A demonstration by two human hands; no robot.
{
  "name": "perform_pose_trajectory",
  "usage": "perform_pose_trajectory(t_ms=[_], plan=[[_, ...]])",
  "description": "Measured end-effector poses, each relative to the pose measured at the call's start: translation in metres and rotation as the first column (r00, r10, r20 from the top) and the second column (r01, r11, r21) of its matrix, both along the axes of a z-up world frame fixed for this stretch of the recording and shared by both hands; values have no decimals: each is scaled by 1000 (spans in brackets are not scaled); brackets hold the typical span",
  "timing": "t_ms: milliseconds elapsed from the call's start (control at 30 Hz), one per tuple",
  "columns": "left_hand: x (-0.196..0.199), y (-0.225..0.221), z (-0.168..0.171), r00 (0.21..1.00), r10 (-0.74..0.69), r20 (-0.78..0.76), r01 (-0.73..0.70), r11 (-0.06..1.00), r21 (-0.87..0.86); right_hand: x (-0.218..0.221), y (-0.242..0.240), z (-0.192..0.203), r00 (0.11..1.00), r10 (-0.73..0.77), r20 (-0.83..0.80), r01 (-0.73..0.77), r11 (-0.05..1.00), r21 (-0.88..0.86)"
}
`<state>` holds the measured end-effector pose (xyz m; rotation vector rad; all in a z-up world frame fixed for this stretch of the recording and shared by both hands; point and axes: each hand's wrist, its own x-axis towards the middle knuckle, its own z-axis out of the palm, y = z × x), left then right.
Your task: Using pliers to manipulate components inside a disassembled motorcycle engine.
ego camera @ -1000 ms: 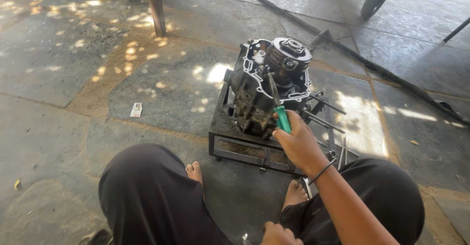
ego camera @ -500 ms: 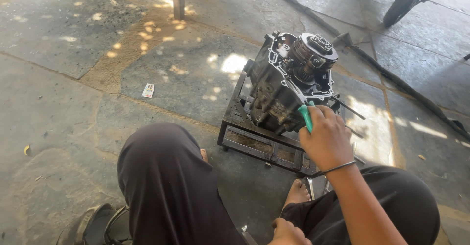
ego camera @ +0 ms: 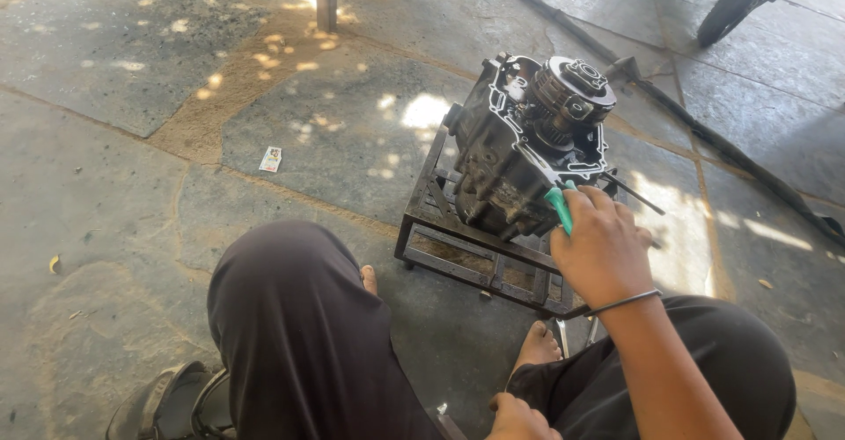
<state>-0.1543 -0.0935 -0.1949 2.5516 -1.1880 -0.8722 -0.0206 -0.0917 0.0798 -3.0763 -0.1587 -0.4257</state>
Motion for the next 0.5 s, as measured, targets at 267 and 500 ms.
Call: perform_pose_trajectory(t_ms=[267, 500], plan=[[-4, -4, -1, 999, -38, -38, 40, 997, 60, 2, -8, -12, 1000, -8, 15, 9, 999, -52], [5, -55, -106, 991, 118, 64, -116, 993, -31, 6, -8, -15, 998, 19, 64, -11, 993, -116]])
